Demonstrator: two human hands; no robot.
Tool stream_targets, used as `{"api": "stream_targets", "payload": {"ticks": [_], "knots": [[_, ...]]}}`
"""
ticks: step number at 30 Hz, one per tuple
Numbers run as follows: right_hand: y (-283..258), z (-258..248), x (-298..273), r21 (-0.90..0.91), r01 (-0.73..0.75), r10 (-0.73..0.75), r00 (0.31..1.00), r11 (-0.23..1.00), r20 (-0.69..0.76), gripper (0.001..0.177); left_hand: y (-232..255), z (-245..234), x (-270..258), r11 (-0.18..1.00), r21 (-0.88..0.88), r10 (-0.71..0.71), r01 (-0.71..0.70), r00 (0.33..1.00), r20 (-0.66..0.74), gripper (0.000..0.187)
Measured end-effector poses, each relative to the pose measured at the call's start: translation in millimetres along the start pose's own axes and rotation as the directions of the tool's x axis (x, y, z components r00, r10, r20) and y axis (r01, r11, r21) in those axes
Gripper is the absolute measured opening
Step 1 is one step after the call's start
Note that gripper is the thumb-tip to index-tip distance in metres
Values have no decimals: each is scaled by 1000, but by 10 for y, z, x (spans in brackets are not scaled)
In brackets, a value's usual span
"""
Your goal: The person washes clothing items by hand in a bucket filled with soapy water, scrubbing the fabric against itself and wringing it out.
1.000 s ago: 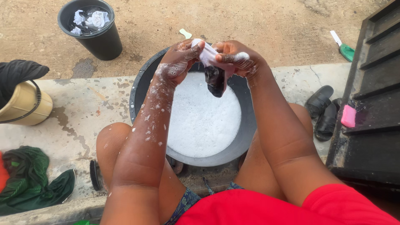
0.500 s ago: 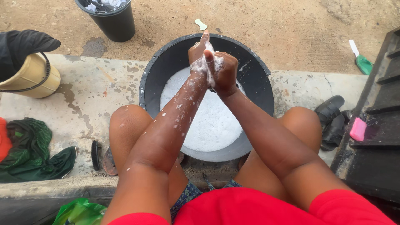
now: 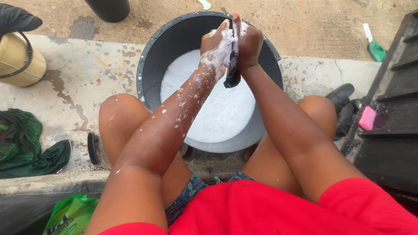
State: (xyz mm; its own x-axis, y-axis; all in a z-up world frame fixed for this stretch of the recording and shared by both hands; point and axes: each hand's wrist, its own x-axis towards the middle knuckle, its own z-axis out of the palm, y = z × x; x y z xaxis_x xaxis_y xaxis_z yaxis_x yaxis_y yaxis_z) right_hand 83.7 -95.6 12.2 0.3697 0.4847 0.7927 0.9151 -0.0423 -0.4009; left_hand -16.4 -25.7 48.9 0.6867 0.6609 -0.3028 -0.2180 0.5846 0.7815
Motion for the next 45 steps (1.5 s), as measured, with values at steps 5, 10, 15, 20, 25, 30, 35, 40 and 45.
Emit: {"api": "stream_targets", "payload": {"ticks": [5, 10, 15, 20, 25, 30, 35, 40, 45], "knots": [[15, -395, 262, 608, -768, 630, 577, 202, 520, 56, 460, -34, -245, 875, 475, -227, 92, 945, 234, 49], [-181, -536, 342, 644, -765, 487, 557, -14, 672, 71, 545, -201, -69, 953, 304, -164, -4, 834, 526, 52], [-424, -442, 157, 240, -946, 250, 291, 218, 923, 62, 632, -369, 220, 1000, -25, 13, -7, 967, 254, 45], [-506, -477, 164, 423, -902, 287, 384, -88, 878, 44, 748, -446, 369, 963, -223, -192, 150, 965, -179, 53], [-883, -495, 180, 788, -615, 350, 731, -35, 586, 37, 483, -319, 375, 987, -153, -52, 39, 996, -79, 47], [-423, 8, 186, -23, -289, 290, 952, 957, 96, 49, 145, 13, 142, 995, -80, -75, 67, 992, -106, 36], [-553, 246, -75, 156, 29, -20, 998, 987, -60, 54, 115, 11, 140, 992, -123, -47, 36, 995, -84, 28], [-477, 4, 185, -2, 15, -15, 999, 1000, -40, 52, 92, -80, 178, 987, -149, -79, 66, 993, -87, 26], [-472, -134, 234, 35, -13, 14, 1000, 999, -2, 48, 14, -84, 182, 985, -133, -122, 110, 989, -82, 25]]}}
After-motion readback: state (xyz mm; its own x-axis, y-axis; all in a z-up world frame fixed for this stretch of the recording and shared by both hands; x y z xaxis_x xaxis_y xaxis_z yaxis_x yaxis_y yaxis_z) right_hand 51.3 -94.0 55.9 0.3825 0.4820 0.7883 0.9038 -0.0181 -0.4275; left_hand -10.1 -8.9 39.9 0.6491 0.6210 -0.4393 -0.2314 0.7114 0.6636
